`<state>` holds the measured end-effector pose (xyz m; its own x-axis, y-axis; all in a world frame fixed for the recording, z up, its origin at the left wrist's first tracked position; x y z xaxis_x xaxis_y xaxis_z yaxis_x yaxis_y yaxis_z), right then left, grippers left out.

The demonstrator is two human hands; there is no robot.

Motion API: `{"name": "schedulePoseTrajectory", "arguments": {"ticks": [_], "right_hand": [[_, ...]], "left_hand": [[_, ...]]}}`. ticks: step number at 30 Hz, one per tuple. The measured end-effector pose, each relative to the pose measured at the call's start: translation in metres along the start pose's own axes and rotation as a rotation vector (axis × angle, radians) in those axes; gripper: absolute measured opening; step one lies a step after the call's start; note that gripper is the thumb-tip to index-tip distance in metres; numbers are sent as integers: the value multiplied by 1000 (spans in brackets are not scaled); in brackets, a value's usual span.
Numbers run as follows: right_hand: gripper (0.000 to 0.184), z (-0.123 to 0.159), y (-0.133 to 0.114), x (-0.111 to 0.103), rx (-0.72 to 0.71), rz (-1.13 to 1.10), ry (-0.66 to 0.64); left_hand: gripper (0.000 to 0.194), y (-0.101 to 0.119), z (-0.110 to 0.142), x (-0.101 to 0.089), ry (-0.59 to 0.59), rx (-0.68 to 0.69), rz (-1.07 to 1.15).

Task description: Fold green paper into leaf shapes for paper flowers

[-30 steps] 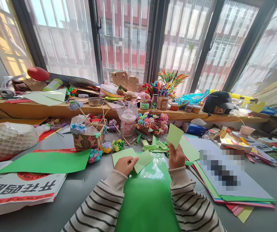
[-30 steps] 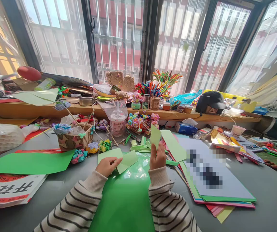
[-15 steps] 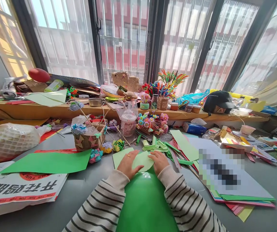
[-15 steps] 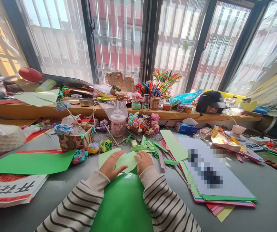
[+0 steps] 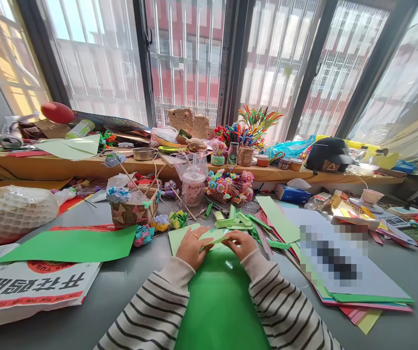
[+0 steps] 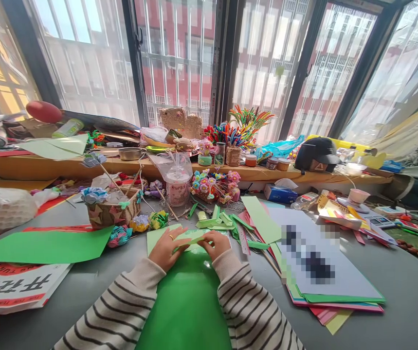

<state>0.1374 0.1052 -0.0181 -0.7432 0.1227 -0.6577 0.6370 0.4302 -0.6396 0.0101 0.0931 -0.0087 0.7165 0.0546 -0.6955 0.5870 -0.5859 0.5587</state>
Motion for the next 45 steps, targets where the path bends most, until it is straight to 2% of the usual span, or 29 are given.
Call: {"name": "schedulePoseTrajectory", "arguments": {"ticks": [2, 5, 7, 10, 15, 21, 25, 28, 32, 35, 40, 45], "right_hand": [[24, -1, 11, -3, 126, -154, 18], [28, 0, 23, -1, 264, -353, -5], [29, 0, 24, 1, 294, -453, -26], [32, 0, 23, 3, 301, -544, -46], [38, 1, 22, 6, 315, -663, -76], [31, 2, 8, 15, 253, -700, -180], [27, 3, 7, 18, 261, -668, -186], [27, 3, 7, 16, 241, -629, -180], [39, 2, 1, 11, 165, -535, -192], [40, 3, 8, 13, 251, -552, -178], [32, 3, 21, 12, 338, -557, -77], [33, 5, 25, 14, 410, -591, -78]], "left_hand": [[19, -6, 0, -11, 134, -44, 220], [19, -28, 6, -17, 317, -286, 602], [22, -39, 10, -11, 361, -447, 832], [25, -38, 12, -3, 351, -537, 1026], [29, -33, 11, 0, 313, -572, 1088], [44, -28, 10, 10, 166, -622, 1160], [37, -27, 12, 9, 165, -658, 1177], [34, -28, 12, 9, 178, -622, 1183], [36, -31, 10, 10, 207, -552, 1143], [35, -31, 9, 13, 179, -528, 1126], [35, -30, 10, 17, 129, -546, 1133], [36, -34, 11, 19, 120, -586, 1123]]}}
Point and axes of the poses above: each hand's wrist, its own z-axis away from the middle knuckle, its own x-axis out of the palm, y = z × x, the point moved 8 cm from there along -z, towards the middle knuckle, and after that the axes turned 12 degrees about z, right-handed, at the moved point
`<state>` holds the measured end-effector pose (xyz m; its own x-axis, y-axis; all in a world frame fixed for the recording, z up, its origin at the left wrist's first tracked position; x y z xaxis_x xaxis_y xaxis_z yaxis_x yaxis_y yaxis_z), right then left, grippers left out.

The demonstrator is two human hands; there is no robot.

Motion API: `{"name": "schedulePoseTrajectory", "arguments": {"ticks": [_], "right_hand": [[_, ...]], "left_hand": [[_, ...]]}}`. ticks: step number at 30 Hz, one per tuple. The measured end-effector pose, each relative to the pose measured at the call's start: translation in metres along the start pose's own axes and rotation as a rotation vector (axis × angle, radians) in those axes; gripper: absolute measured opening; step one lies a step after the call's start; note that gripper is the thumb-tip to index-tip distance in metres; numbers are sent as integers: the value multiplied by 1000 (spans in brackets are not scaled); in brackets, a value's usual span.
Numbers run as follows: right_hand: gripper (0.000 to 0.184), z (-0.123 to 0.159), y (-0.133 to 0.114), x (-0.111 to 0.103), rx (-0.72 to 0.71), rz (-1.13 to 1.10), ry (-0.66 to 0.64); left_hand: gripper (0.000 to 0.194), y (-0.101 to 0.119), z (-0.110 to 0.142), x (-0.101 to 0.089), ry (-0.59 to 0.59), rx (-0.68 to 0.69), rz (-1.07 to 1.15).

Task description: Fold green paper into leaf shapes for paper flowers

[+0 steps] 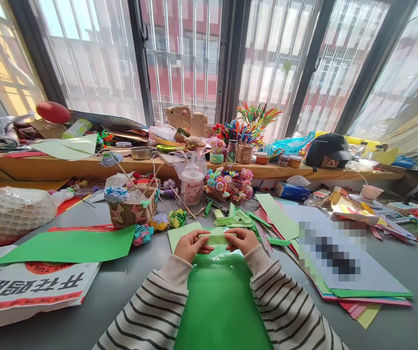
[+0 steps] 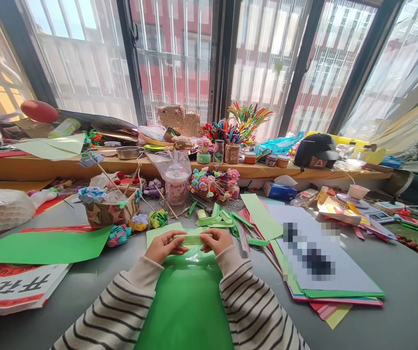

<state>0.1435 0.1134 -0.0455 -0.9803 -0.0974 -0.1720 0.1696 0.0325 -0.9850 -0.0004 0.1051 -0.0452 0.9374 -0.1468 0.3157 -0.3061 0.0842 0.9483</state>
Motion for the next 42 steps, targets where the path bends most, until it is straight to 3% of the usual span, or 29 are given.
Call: {"name": "schedulePoseTrajectory", "arguments": {"ticks": [26, 34, 42], "right_hand": [[32, -1, 3, 2, 3, -23, -27], [35, -1, 1, 1, -3, -30, -17], [33, -1, 0, -3, -62, 148, 8]], "left_hand": [[35, -5, -3, -4, 18, -16, -4], [29, -6, -3, -10, 85, -22, 23], [28, 1, -2, -6, 62, 86, -8]]}}
Point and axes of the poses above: each hand's wrist, its own z-axis away from the middle knuckle, its own x-axis out of the palm, y = z × x, the point moved 8 cm from there along -z, towards the middle knuckle, and after that the axes turned 12 degrees about z, right-handed, at the moved point
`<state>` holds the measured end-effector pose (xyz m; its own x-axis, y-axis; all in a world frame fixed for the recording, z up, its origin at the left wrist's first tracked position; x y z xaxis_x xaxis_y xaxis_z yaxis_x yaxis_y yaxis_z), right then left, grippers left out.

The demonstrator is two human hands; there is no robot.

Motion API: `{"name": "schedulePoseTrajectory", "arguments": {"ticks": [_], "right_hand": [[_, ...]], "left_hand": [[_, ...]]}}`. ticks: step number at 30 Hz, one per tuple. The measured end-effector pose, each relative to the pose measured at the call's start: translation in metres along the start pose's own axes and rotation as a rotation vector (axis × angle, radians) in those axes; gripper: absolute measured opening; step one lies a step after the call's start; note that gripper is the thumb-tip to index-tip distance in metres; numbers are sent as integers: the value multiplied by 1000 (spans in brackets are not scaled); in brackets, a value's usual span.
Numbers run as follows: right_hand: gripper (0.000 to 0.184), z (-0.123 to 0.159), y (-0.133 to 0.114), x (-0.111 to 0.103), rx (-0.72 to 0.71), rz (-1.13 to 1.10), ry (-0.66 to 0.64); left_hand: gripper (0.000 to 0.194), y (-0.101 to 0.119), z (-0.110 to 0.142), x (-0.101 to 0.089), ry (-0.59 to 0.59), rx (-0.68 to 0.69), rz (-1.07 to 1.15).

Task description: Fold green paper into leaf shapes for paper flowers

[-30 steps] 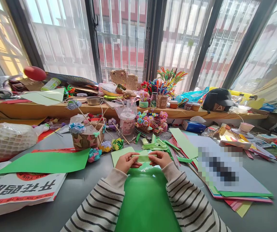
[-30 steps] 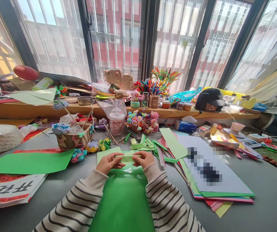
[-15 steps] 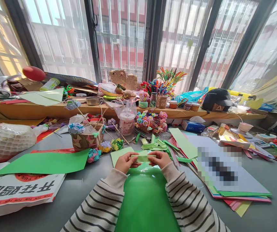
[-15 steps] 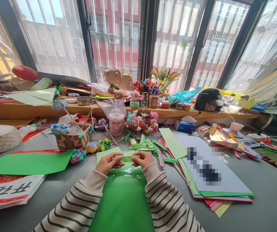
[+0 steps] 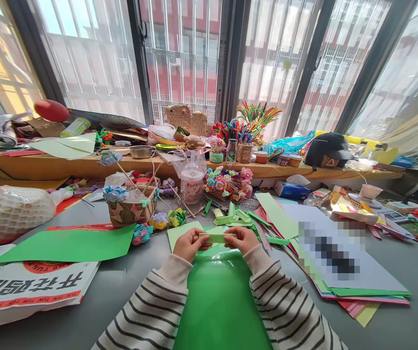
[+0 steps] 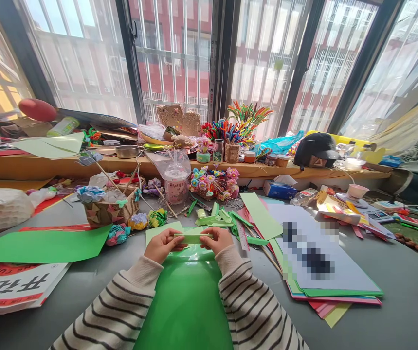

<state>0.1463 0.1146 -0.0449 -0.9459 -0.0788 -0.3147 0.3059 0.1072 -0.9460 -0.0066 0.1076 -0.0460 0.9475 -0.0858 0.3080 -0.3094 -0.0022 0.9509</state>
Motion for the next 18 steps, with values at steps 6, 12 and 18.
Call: {"name": "schedulePoseTrajectory", "arguments": {"ticks": [6, 12, 18], "right_hand": [[18, 10, -35, -5, -290, 408, 107], [12, 16, -50, 3, -413, 449, 106], [9, 16, -49, 5, -413, 459, 104]], "left_hand": [[20, 3, 5, 12, -81, 82, -109], [18, 6, 10, 19, -130, 113, -167], [17, 5, 10, 21, -144, 72, -153]]}}
Point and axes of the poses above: each hand's wrist, its own z-axis away from the middle knuckle, its own x-axis out of the palm, y = z × x, the point moved 8 cm from there along -z, towards the middle knuckle, and after that the axes turned 12 degrees about z, right-handed, at the moved point
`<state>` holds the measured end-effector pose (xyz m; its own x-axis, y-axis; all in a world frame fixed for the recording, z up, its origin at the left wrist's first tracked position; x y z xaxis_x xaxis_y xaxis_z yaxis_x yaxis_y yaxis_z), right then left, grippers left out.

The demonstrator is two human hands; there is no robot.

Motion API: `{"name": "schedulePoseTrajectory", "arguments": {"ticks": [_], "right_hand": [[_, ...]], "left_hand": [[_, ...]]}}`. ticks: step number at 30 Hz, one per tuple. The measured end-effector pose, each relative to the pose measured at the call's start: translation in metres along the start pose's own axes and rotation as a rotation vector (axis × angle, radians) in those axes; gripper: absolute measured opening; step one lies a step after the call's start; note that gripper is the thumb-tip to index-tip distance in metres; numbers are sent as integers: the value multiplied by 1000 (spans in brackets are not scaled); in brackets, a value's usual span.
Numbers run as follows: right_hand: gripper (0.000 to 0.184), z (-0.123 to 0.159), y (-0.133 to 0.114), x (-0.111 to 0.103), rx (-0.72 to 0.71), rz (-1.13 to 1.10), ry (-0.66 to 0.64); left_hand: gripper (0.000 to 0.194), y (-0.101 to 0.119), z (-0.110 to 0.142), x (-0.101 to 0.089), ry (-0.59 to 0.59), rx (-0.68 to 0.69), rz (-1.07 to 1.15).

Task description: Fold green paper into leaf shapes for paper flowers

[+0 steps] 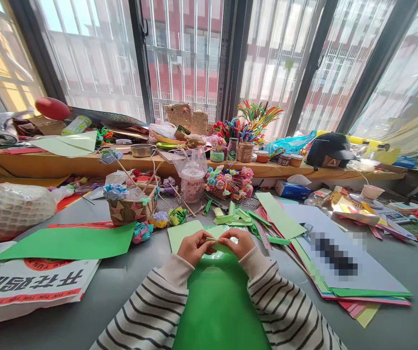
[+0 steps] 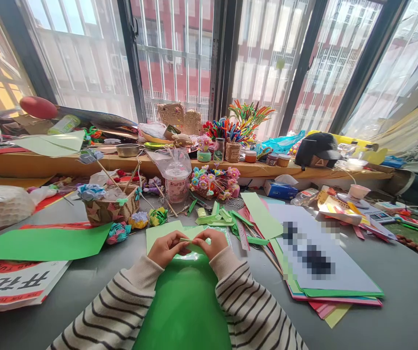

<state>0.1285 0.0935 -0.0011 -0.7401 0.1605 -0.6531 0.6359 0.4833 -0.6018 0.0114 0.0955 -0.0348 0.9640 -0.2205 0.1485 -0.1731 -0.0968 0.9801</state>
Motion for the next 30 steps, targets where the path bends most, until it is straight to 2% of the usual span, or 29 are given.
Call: {"name": "schedulePoseTrajectory", "arguments": {"ticks": [8, 17, 24, 30], "right_hand": [[10, 0, 4, 5, 33, 34, -34], [14, 0, -1, 11, 7, 74, -105], [12, -4, 10, 0, 34, 127, -123], [10, -6, 15, 0, 43, 132, -151]], "left_hand": [[21, -6, 0, 1, -15, -74, 37], [21, 3, -2, -4, 35, 64, -100], [21, 11, -2, -21, 168, 91, -25], [21, 9, -4, -25, 203, 111, -4]]}}
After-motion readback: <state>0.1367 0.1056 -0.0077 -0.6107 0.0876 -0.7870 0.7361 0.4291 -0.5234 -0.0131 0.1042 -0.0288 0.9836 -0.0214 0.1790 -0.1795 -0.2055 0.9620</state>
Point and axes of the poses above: each hand's wrist, its own z-axis away from the middle knuckle, its own x-axis out of the palm, y = z × x, the point moved 8 cm from there along -z, towards the middle knuckle, and after that the axes turned 12 degrees about z, right-handed, at the moved point
